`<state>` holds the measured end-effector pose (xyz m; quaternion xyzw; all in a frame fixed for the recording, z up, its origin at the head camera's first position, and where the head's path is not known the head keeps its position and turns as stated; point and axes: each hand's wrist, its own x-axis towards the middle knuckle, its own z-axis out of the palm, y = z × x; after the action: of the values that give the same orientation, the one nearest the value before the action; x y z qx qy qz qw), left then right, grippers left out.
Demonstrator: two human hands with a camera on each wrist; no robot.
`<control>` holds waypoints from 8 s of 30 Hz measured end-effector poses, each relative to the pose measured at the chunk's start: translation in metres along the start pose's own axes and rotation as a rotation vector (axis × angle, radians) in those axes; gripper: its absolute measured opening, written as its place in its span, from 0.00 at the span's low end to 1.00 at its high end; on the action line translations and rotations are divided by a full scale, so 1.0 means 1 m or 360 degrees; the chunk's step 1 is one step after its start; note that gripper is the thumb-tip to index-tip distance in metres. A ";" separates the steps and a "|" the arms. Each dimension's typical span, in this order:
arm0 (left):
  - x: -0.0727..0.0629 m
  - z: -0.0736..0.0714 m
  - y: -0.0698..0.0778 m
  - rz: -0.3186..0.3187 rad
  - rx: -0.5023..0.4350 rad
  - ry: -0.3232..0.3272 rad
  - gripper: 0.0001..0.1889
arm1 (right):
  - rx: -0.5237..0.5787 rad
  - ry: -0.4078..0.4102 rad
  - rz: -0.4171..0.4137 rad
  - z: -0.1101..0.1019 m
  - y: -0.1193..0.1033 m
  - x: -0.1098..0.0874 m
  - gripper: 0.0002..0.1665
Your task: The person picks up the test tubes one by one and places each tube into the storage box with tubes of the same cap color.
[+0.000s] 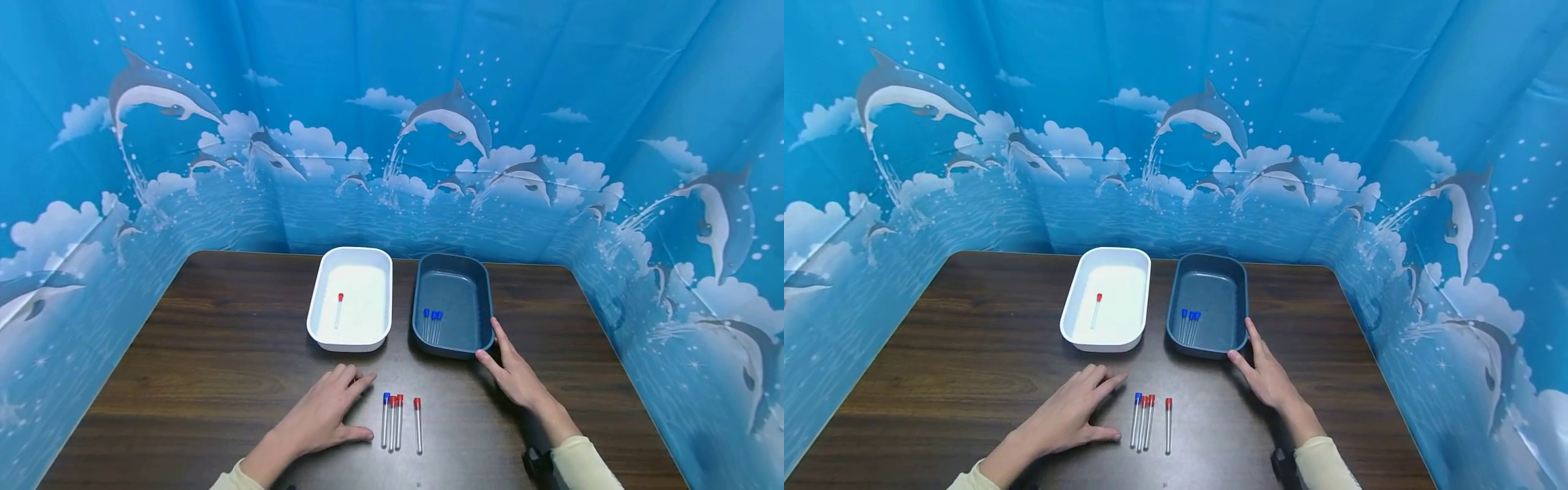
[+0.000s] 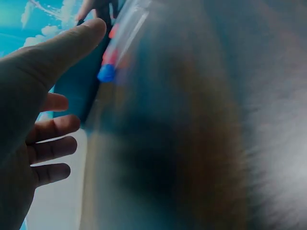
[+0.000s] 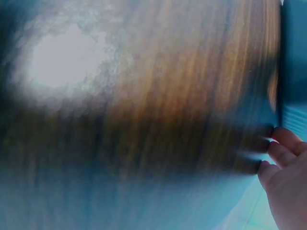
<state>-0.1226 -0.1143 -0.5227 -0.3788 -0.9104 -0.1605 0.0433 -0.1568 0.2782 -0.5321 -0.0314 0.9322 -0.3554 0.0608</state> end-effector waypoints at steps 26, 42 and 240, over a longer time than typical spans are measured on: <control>0.007 0.026 0.015 0.0019 0.0026 -0.0004 0.55 | 0.0000 0.0002 -0.0008 0.003 0.002 0.002 0.46; 0.004 0.024 0.014 -0.0020 -0.0011 0.0007 0.49 | 0.0001 0.0004 0.0021 0.002 0.001 0.000 0.46; 0.229 -0.025 -0.019 0.0167 0.0251 -0.0333 0.43 | 0.0030 0.0000 0.0014 0.003 0.001 0.001 0.45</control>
<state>-0.2991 0.0196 -0.4587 -0.4359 -0.8987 -0.0456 -0.0140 -0.1577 0.2765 -0.5355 -0.0266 0.9289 -0.3639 0.0626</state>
